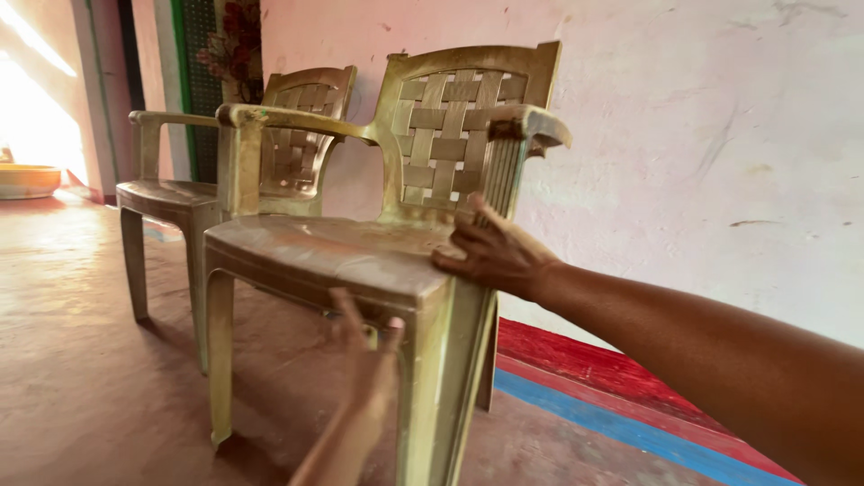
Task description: The person wipes the surfaces of several plastic chairs using a cloth. They clean the seat, backrest, and armrests of each chair in sequence, moving from one chair to the next.
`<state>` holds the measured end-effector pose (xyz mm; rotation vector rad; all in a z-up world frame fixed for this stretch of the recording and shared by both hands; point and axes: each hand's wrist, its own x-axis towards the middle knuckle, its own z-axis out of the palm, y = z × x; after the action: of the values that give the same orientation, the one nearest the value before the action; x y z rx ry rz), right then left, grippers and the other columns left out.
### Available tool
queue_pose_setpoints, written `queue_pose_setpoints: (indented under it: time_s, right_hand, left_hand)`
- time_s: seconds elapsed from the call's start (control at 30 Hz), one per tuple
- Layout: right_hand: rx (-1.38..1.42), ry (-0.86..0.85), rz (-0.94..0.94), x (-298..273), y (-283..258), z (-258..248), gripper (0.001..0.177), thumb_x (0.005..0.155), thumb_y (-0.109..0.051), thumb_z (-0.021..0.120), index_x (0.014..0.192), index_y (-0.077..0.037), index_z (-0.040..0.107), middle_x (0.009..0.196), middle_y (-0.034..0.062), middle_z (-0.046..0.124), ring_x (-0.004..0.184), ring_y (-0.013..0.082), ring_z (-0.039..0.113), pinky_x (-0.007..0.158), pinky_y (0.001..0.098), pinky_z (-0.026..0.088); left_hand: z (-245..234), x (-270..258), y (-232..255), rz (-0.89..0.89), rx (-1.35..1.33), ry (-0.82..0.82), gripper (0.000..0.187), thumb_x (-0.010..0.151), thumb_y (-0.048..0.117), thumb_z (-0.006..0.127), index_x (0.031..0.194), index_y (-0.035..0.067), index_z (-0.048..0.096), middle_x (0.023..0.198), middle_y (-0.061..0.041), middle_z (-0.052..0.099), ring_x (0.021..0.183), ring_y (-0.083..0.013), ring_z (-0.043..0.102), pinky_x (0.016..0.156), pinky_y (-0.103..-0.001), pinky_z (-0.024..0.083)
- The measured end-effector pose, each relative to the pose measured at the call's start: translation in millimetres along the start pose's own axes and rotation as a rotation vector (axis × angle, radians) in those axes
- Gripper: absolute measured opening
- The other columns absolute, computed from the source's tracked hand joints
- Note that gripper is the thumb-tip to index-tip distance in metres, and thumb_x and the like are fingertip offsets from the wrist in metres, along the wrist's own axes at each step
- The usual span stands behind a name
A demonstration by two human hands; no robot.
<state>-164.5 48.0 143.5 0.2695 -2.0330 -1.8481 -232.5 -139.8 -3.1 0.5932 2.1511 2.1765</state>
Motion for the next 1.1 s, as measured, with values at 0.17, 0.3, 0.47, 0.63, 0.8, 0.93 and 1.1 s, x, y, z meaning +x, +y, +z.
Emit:
queue_pose_setpoints:
  time_s: [0.17, 0.3, 0.47, 0.63, 0.8, 0.93, 1.1]
  right_hand:
    - [0.053, -0.239, 0.173, 6.4, -17.2, 32.8, 0.094, 0.086, -0.035, 0.074, 0.161, -0.034, 0.017, 0.158, 0.0158, 0.035, 0.151, 0.0351, 0.023, 0.118, 0.07, 0.005]
    - [-0.034, -0.382, 0.148, 11.9, -28.6, 54.5, 0.092, 0.088, -0.04, 0.07, 0.16, -0.022, 0.016, 0.159, 0.0153, 0.034, 0.157, 0.0434, 0.016, 0.116, 0.0723, 0.001]
    - [-0.023, -0.394, 0.081, 13.3, -37.2, 60.4, 0.076, 0.091, -0.035, 0.071, 0.154, -0.01, 0.039, 0.146, 0.0096, 0.049, 0.144, 0.0314, 0.036, 0.12, 0.0644, 0.006]
    - [0.061, -0.419, 0.063, 14.2, -30.0, 65.1, 0.068, 0.091, -0.034, 0.072, 0.15, -0.015, 0.044, 0.146, 0.007, 0.051, 0.144, 0.0265, 0.037, 0.121, 0.0595, 0.01]
    - [0.13, -0.369, 0.121, 13.2, -32.9, 68.0, 0.059, 0.092, -0.031, 0.068, 0.147, -0.019, 0.048, 0.145, 0.0028, 0.052, 0.143, 0.023, 0.037, 0.12, 0.0563, 0.014]
    - [0.121, -0.418, 0.156, 20.6, -32.4, 59.3, 0.058, 0.093, -0.032, 0.067, 0.147, -0.019, 0.049, 0.146, 0.0028, 0.052, 0.145, 0.0233, 0.036, 0.12, 0.0537, 0.015]
    - [-0.022, -0.515, 0.082, 20.9, -38.2, 62.6, 0.072, 0.089, -0.033, 0.072, 0.152, -0.015, 0.043, 0.15, 0.0037, 0.048, 0.146, 0.023, 0.032, 0.115, 0.053, 0.018]
  left_hand:
    - [26.9, 18.7, -44.8, 0.358, 0.121, -0.172, 0.1, 0.092, 0.027, 0.06, 0.162, 0.032, -0.012, 0.175, -0.01, -0.002, 0.158, -0.0309, 0.013, 0.12, -0.046, 0.029]
    - [40.8, 30.3, -46.0, 0.208, 0.202, -0.228, 0.107, 0.088, 0.027, 0.061, 0.16, 0.038, -0.018, 0.169, -0.011, 0.019, 0.142, -0.0282, 0.049, 0.106, -0.038, 0.049]
    - [38.2, 15.2, -13.3, -0.055, 0.482, -0.199, 0.104, 0.092, 0.028, 0.06, 0.161, 0.044, -0.016, 0.125, -0.009, 0.064, 0.087, -0.0247, 0.068, 0.075, -0.041, 0.056]
    - [29.0, -2.7, 17.3, -0.203, 0.292, -0.251, 0.108, 0.09, 0.02, 0.058, 0.159, 0.052, -0.019, 0.087, -0.002, 0.073, 0.064, -0.0185, 0.058, 0.067, -0.039, 0.057]
    - [25.1, -5.4, 22.7, -0.36, 0.107, -0.344, 0.105, 0.095, 0.023, 0.064, 0.151, 0.071, -0.011, 0.104, 0.007, 0.064, 0.087, -0.0131, 0.061, 0.087, -0.047, 0.062]
    - [22.1, 3.4, 18.6, -0.363, 0.159, -0.354, 0.111, 0.091, 0.016, 0.064, 0.151, 0.071, -0.012, 0.108, -0.001, 0.066, 0.095, -0.0164, 0.063, 0.089, -0.048, 0.065]
    - [27.2, 13.1, 4.9, -0.363, 0.081, -0.357, 0.116, 0.086, 0.009, 0.063, 0.151, 0.073, -0.008, 0.105, -0.003, 0.063, 0.09, -0.0163, 0.06, 0.083, -0.049, 0.062]
